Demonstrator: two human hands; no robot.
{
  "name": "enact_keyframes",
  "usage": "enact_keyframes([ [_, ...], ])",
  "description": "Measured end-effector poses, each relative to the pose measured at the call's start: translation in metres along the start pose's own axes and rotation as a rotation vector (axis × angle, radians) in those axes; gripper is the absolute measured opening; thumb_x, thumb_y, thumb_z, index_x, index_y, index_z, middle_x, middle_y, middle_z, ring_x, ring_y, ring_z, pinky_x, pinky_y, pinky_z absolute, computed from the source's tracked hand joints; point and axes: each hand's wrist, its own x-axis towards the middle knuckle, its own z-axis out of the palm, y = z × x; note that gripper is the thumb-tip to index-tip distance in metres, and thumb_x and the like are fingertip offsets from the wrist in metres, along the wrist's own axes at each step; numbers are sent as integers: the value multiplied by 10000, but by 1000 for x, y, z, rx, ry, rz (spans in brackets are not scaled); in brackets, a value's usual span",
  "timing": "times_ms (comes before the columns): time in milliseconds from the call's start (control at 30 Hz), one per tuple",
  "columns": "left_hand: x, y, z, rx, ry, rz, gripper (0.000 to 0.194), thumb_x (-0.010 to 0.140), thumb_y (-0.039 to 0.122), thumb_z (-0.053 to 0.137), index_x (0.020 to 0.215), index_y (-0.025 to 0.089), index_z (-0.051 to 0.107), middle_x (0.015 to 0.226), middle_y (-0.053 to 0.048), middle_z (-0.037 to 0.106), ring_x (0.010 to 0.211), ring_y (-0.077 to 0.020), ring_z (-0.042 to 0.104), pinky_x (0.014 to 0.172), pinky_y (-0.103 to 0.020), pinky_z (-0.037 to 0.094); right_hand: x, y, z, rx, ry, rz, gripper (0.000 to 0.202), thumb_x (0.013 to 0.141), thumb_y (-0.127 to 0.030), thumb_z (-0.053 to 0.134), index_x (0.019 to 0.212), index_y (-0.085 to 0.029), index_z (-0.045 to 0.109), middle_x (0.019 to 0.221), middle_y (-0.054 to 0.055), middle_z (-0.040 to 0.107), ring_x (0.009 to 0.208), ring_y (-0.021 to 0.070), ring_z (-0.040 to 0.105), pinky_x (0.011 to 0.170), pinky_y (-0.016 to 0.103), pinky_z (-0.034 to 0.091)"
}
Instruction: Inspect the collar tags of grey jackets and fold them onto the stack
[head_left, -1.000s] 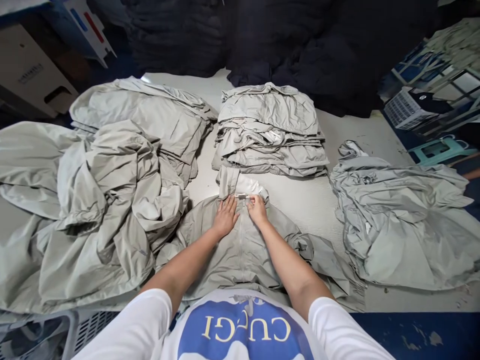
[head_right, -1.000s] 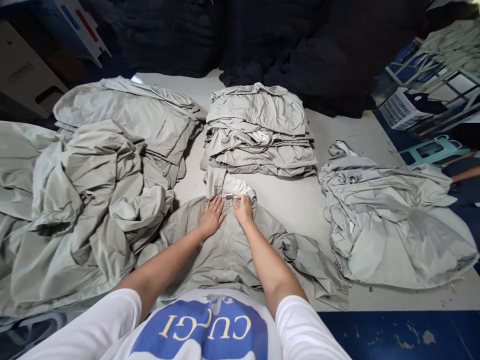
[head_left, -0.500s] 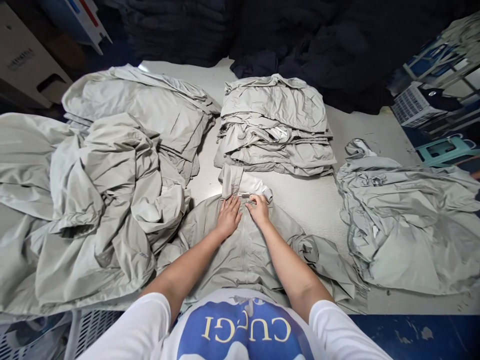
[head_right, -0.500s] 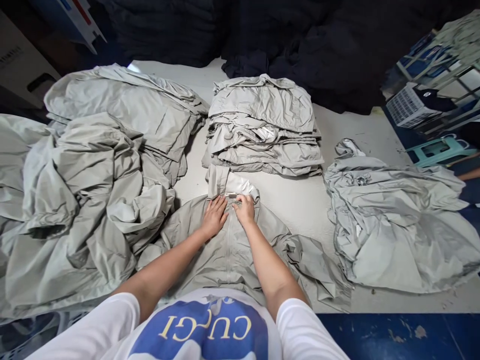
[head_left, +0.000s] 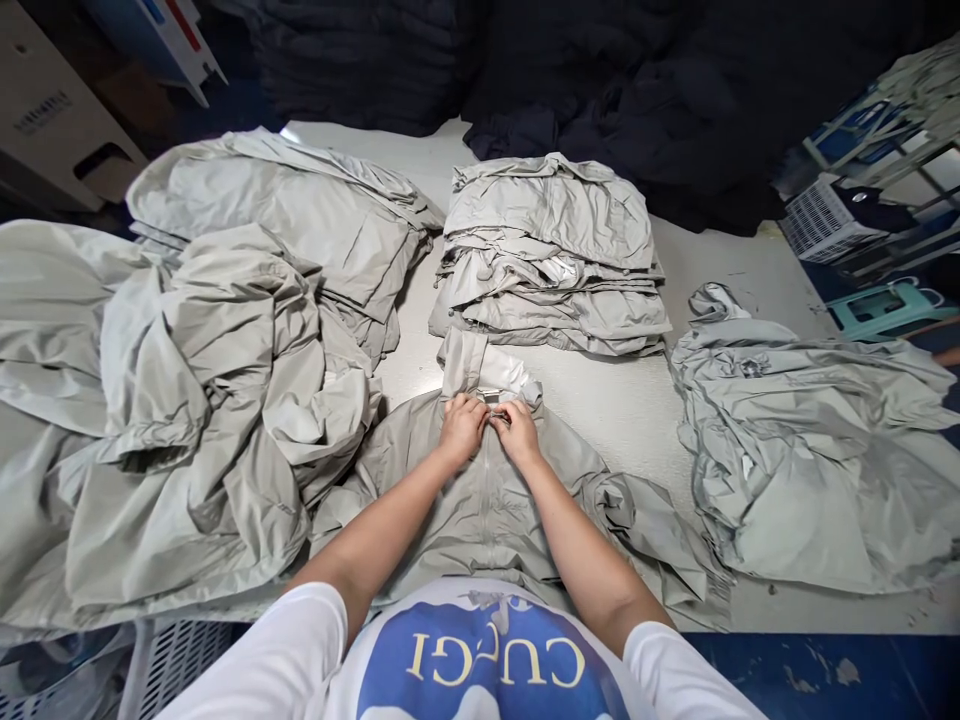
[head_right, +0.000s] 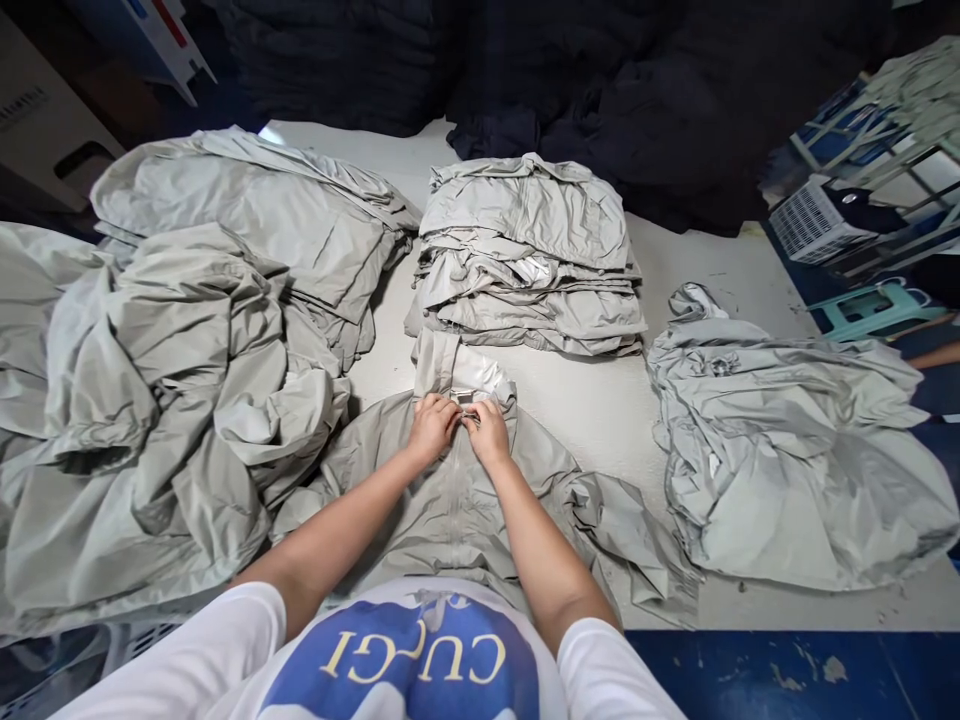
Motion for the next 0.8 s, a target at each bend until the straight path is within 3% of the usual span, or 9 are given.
enact_keyframes([
  [133,-2,0,-6,-6,-18,-10,308,1064,296,472,1058,191,762,1030,-125,770,1121,-301,583,973,-447,417,-3,-4,-4,-1,-39,8,169,891,-296,745,1047,-229,745,990,71,769,1028,256,671,950,378,533],
  [267,-8,-2,-10,-24,-31,-28,306,1061,306,492,1011,198,774,967,-114,772,1053,-292,605,941,-424,400,5,-3,-8,12,-27,52,275,1020,-299,567,1242,-225,712,910,51,795,914,220,731,892,342,559],
  [367,-11,0,-11,-55,-40,-49,278,1046,293,526,986,202,782,951,-108,774,1035,-284,617,931,-406,395,18,-3,-8,8,-22,57,379,978,-228,598,1343,-266,693,956,34,811,905,220,745,889,339,566],
  [467,-13,1,-10,-100,-36,-96,240,1022,292,577,970,204,795,956,-108,774,1042,-279,630,932,-390,402,29,-3,-5,10,-12,49,346,882,-156,667,1178,-288,789,1058,30,815,979,233,741,938,351,564],
  [567,-14,-2,-7,-162,-23,-187,227,1009,280,594,1004,207,809,966,-107,777,1025,-268,651,923,-366,421,29,-2,-2,34,10,60,234,882,-161,650,980,-273,831,1048,35,820,983,238,745,932,359,569],
  [700,-6,-12,0,-278,-16,-346,283,1025,250,539,1128,214,800,962,-94,787,920,-235,676,846,-329,443,16,2,0,90,25,82,219,885,-186,654,960,-280,838,1016,35,825,954,233,749,918,359,571],
  [800,6,-17,6,-385,-23,-444,303,1031,326,534,1070,216,813,856,-78,773,791,-217,661,769,-318,438,7,5,0,139,32,110,203,875,-205,666,945,-276,842,1011,49,824,966,244,743,946,381,560],
])
